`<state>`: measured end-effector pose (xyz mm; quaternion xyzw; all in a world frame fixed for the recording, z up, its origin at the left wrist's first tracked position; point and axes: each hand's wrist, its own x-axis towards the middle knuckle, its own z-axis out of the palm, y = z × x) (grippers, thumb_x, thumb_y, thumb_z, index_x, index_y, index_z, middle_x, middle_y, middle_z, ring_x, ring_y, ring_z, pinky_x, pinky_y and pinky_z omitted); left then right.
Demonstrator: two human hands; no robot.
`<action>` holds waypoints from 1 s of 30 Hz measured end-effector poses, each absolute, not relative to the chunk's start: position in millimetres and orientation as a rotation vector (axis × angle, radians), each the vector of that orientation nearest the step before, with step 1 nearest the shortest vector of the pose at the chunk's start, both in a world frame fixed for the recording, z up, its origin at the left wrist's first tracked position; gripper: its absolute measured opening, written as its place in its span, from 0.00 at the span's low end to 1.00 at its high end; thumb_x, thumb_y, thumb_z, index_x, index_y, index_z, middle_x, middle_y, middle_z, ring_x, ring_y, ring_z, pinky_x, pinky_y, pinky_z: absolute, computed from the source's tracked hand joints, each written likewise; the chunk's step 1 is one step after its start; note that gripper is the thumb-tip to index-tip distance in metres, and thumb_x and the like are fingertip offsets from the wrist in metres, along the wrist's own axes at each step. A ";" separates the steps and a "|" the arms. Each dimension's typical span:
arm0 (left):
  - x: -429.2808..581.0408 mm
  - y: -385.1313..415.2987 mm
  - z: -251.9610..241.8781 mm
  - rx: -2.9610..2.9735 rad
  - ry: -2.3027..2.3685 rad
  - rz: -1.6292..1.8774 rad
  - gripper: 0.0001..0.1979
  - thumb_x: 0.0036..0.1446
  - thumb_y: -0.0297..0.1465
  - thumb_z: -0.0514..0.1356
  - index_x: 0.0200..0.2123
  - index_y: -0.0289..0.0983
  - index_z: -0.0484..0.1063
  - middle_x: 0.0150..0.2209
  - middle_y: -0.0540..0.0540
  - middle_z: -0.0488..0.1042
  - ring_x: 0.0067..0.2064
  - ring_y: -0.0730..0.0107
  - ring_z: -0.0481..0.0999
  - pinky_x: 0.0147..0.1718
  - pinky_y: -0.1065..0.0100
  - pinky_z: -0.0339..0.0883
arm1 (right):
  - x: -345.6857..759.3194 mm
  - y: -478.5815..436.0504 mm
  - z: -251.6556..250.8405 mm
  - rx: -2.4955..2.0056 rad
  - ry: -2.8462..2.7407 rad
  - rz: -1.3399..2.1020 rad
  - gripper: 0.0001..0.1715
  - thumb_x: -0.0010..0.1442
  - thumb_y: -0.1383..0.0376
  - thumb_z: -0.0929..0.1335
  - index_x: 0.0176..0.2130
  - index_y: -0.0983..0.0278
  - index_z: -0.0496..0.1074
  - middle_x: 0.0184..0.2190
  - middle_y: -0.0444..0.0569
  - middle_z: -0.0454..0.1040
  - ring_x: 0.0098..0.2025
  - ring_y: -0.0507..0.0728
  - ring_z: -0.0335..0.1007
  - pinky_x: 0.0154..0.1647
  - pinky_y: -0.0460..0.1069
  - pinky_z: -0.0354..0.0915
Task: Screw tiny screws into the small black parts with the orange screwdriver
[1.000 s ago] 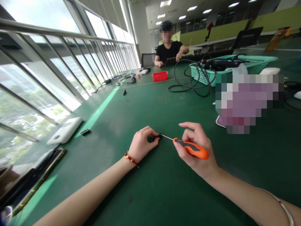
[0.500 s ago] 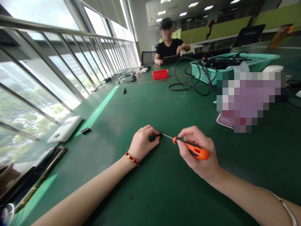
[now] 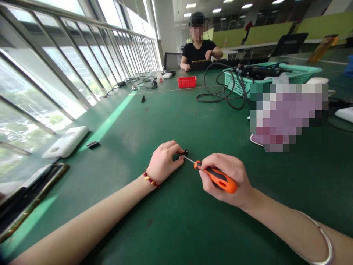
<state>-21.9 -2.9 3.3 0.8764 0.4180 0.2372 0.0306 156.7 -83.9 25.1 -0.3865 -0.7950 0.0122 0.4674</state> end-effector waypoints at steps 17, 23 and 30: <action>-21.2 -2.7 3.4 2.742 1.273 0.713 0.04 0.49 0.25 0.55 0.29 0.38 0.69 0.32 0.49 0.71 0.35 0.68 0.69 0.37 0.67 0.63 | 160.2 -81.1 25.6 -0.971 -1.988 0.083 0.07 0.52 0.70 0.65 0.31 0.58 0.64 0.22 0.41 0.70 0.20 0.49 0.64 0.20 0.46 0.61; -21.3 -2.8 3.5 2.764 1.266 0.709 0.05 0.49 0.25 0.55 0.29 0.37 0.69 0.32 0.48 0.71 0.35 0.68 0.69 0.36 0.67 0.63 | 159.3 -82.9 26.8 -0.974 -1.940 0.050 0.07 0.52 0.71 0.65 0.31 0.59 0.65 0.22 0.41 0.70 0.19 0.49 0.65 0.20 0.45 0.61; -21.1 -2.7 3.8 2.735 1.241 0.686 0.04 0.48 0.24 0.56 0.28 0.37 0.69 0.32 0.48 0.70 0.35 0.69 0.69 0.37 0.67 0.63 | 159.1 -83.6 24.2 -1.006 -1.927 0.091 0.06 0.52 0.71 0.65 0.30 0.59 0.65 0.22 0.40 0.70 0.19 0.48 0.65 0.19 0.44 0.61</action>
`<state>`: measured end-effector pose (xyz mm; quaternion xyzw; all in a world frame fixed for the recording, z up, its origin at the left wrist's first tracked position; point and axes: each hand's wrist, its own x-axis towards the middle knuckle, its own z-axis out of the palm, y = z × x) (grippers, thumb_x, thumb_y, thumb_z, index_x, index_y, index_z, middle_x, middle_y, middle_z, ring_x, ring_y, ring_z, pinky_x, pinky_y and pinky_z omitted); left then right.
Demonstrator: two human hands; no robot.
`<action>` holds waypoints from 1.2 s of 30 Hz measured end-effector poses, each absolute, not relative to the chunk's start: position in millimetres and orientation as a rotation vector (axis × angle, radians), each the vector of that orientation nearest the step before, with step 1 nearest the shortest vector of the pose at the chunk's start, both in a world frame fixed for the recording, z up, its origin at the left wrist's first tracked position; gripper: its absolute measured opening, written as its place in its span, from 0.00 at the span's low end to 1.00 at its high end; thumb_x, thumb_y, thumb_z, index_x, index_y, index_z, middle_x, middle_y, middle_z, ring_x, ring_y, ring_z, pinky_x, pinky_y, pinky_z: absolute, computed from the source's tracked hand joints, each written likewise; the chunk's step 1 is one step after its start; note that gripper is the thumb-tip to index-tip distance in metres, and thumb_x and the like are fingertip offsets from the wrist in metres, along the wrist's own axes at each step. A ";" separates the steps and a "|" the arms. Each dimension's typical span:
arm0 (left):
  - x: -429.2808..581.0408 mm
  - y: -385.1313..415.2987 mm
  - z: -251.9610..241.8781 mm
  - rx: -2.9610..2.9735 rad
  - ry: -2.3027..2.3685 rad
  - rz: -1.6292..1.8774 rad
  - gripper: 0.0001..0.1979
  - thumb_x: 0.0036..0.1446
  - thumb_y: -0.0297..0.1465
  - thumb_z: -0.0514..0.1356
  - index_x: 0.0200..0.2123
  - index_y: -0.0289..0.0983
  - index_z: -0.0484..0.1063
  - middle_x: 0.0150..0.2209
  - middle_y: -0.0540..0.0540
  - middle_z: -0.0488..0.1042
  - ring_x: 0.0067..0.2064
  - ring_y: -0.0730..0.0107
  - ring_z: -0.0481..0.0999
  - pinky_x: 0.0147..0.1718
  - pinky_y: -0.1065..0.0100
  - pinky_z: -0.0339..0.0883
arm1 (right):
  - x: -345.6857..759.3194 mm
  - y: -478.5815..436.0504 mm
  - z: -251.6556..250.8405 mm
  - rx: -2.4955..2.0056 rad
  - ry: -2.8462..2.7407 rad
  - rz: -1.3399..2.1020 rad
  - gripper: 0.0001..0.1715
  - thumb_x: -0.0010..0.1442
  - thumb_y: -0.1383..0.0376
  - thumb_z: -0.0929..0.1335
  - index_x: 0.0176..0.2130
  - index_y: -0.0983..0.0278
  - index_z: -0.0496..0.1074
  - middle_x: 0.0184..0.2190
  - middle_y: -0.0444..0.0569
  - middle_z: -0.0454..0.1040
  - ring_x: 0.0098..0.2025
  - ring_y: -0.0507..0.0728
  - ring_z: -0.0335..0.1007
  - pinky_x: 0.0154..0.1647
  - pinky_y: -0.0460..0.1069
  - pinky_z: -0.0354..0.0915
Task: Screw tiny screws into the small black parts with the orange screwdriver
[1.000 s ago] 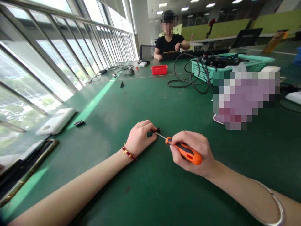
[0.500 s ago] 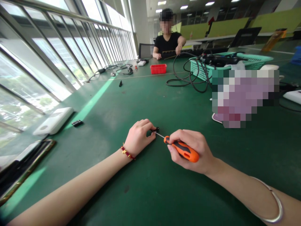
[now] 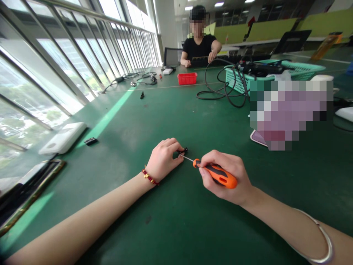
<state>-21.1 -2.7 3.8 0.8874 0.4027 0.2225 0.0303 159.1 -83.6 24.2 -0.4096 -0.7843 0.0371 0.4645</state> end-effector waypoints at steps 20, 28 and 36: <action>-20.9 -3.2 3.9 2.767 1.267 0.694 0.04 0.49 0.25 0.56 0.29 0.37 0.70 0.32 0.48 0.72 0.35 0.68 0.69 0.37 0.67 0.64 | 154.9 -83.6 18.3 -1.003 -1.710 0.233 0.23 0.49 0.68 0.68 0.45 0.60 0.62 0.27 0.43 0.66 0.26 0.51 0.67 0.24 0.46 0.66; -20.5 -2.9 3.7 2.769 1.283 0.694 0.05 0.49 0.25 0.55 0.29 0.37 0.70 0.32 0.49 0.72 0.35 0.68 0.70 0.37 0.67 0.64 | 152.6 -84.2 17.5 -1.024 -1.694 0.164 0.21 0.49 0.72 0.69 0.43 0.59 0.65 0.27 0.42 0.67 0.27 0.51 0.68 0.28 0.45 0.67; -20.5 -3.4 4.8 2.756 1.280 0.704 0.05 0.48 0.25 0.56 0.28 0.37 0.71 0.32 0.49 0.72 0.35 0.68 0.70 0.37 0.67 0.64 | 153.4 -86.3 15.8 -1.080 -1.798 0.248 0.20 0.53 0.66 0.68 0.46 0.60 0.63 0.18 0.37 0.59 0.17 0.47 0.55 0.18 0.45 0.57</action>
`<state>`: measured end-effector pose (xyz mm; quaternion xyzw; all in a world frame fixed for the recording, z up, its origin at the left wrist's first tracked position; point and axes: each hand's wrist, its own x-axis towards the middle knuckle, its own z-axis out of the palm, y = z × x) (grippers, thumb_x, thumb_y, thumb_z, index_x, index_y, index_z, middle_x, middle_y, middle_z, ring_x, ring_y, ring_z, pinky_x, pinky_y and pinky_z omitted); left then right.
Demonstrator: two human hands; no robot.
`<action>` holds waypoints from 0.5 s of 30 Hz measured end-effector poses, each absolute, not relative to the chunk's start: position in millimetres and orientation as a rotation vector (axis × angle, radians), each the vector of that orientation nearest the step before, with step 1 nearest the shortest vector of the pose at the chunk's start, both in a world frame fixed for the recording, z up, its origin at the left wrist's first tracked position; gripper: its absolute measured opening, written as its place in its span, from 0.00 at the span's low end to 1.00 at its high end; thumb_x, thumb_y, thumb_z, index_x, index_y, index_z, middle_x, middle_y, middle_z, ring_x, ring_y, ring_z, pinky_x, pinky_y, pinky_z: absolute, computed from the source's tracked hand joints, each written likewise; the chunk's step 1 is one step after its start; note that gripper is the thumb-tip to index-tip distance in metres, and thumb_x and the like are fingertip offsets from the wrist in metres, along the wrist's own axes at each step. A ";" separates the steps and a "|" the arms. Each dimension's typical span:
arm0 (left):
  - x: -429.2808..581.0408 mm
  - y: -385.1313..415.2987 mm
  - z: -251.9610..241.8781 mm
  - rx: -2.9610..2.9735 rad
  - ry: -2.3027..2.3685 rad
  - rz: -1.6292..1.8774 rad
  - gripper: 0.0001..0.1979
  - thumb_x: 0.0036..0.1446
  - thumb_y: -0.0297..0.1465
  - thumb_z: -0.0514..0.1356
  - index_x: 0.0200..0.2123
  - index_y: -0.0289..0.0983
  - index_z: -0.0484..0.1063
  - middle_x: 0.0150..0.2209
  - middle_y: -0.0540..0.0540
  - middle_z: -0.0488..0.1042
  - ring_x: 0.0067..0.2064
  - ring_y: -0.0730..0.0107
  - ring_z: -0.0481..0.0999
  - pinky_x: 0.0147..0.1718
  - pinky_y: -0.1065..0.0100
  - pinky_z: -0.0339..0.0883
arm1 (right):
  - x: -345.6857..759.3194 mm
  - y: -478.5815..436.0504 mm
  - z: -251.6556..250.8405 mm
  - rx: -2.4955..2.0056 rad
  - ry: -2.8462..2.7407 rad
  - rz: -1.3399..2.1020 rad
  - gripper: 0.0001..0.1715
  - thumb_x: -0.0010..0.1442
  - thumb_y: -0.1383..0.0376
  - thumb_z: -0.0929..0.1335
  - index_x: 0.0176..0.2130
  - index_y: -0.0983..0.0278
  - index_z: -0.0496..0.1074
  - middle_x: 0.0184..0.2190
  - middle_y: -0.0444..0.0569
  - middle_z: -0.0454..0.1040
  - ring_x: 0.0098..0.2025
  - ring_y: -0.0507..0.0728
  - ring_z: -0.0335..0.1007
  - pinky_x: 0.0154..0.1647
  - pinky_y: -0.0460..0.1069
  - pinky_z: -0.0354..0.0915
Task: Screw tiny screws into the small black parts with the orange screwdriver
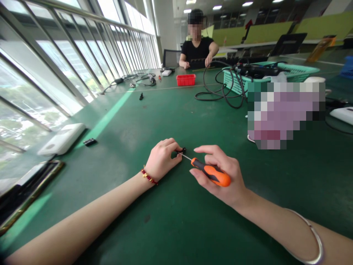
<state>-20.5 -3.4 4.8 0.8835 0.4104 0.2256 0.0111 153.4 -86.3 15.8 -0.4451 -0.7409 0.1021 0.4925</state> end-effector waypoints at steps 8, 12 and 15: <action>-20.4 -3.2 3.4 2.739 1.275 0.715 0.04 0.48 0.25 0.56 0.29 0.37 0.71 0.32 0.48 0.73 0.35 0.67 0.70 0.37 0.67 0.64 | 151.9 -84.3 12.5 -1.038 -1.773 0.245 0.29 0.48 0.68 0.69 0.50 0.60 0.60 0.30 0.44 0.66 0.28 0.51 0.65 0.28 0.47 0.65; -21.2 -1.4 3.0 2.689 1.290 0.743 0.04 0.48 0.25 0.57 0.28 0.38 0.71 0.33 0.49 0.73 0.35 0.67 0.71 0.38 0.66 0.65 | 154.1 -85.0 15.6 -1.042 -1.934 0.229 0.08 0.55 0.67 0.65 0.38 0.60 0.68 0.23 0.41 0.71 0.22 0.49 0.66 0.24 0.45 0.62; -23.6 2.6 2.5 2.564 1.305 0.817 0.04 0.50 0.26 0.57 0.28 0.38 0.71 0.33 0.49 0.73 0.36 0.68 0.72 0.37 0.67 0.65 | 156.4 -82.5 16.0 -1.040 -1.896 0.105 0.06 0.56 0.68 0.66 0.36 0.60 0.70 0.28 0.43 0.75 0.25 0.50 0.69 0.28 0.45 0.64</action>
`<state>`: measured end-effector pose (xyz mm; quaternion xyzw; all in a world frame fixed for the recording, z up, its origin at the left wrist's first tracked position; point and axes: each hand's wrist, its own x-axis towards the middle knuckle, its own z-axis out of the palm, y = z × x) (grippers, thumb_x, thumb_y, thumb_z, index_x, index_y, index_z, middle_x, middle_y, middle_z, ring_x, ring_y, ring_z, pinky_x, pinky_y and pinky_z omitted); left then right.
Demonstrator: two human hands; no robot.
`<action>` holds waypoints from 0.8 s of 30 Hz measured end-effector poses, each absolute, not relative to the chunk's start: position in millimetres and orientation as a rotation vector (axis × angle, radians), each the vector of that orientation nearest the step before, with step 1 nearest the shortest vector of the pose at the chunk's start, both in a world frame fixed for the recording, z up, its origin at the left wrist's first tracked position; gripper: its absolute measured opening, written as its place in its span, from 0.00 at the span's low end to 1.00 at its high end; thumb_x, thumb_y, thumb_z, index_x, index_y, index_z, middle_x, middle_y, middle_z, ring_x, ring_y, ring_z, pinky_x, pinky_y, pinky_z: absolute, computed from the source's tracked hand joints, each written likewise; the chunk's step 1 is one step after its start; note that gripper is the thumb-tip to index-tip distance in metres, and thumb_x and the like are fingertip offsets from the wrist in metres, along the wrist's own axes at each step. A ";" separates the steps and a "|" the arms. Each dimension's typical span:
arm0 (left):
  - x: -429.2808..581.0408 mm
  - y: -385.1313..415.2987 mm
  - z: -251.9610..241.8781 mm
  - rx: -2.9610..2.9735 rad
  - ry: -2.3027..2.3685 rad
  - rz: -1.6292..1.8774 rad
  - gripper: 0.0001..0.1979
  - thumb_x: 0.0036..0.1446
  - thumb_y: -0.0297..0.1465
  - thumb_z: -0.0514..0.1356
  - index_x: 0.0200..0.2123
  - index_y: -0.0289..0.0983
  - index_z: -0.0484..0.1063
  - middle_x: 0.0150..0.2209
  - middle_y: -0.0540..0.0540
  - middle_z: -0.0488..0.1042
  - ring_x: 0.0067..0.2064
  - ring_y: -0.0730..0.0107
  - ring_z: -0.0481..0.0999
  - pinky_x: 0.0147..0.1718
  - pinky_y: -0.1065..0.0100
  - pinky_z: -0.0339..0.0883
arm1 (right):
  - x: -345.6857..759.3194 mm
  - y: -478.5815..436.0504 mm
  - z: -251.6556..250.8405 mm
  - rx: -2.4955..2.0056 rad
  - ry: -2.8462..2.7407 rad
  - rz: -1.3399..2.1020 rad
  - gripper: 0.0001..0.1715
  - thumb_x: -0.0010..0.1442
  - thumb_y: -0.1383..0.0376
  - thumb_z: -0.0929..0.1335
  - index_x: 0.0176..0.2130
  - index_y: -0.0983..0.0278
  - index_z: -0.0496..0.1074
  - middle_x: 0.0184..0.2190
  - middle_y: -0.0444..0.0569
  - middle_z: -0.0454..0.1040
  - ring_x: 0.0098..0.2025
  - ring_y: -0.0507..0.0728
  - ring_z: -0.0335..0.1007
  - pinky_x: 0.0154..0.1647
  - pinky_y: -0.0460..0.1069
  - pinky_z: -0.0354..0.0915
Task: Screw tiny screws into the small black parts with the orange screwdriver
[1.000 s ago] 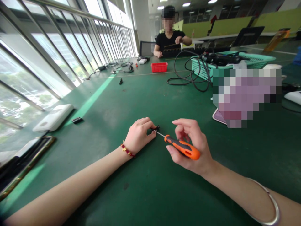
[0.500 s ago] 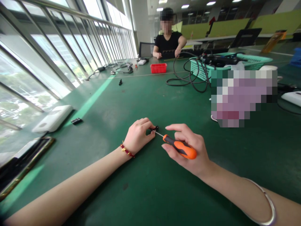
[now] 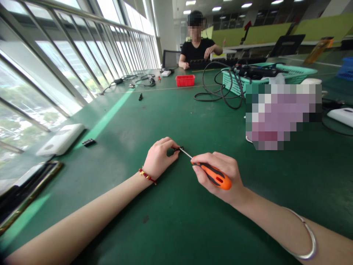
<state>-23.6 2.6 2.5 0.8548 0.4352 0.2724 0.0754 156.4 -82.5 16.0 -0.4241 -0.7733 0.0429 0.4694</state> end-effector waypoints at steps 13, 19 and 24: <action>-27.2 7.9 4.4 2.389 1.307 0.888 0.02 0.50 0.29 0.60 0.29 0.39 0.73 0.32 0.51 0.75 0.37 0.67 0.73 0.38 0.67 0.66 | 150.7 -22.2 -2.2 -1.397 -2.057 0.182 0.12 0.52 0.61 0.69 0.39 0.59 0.70 0.36 0.45 0.70 0.33 0.53 0.69 0.32 0.46 0.62; -27.3 7.9 3.3 2.418 1.262 0.886 0.02 0.51 0.29 0.60 0.29 0.39 0.73 0.33 0.50 0.75 0.37 0.68 0.72 0.39 0.67 0.66 | 150.3 -10.7 -6.8 -1.382 -2.092 0.193 0.06 0.54 0.63 0.67 0.36 0.59 0.70 0.33 0.43 0.71 0.31 0.52 0.67 0.29 0.44 0.59; -26.4 7.2 2.9 2.429 1.240 0.887 0.02 0.50 0.28 0.59 0.28 0.38 0.73 0.33 0.50 0.75 0.37 0.68 0.72 0.39 0.67 0.67 | 154.4 -13.2 -7.3 -1.359 -2.115 0.210 0.07 0.54 0.64 0.66 0.36 0.59 0.70 0.34 0.44 0.72 0.33 0.53 0.69 0.31 0.45 0.60</action>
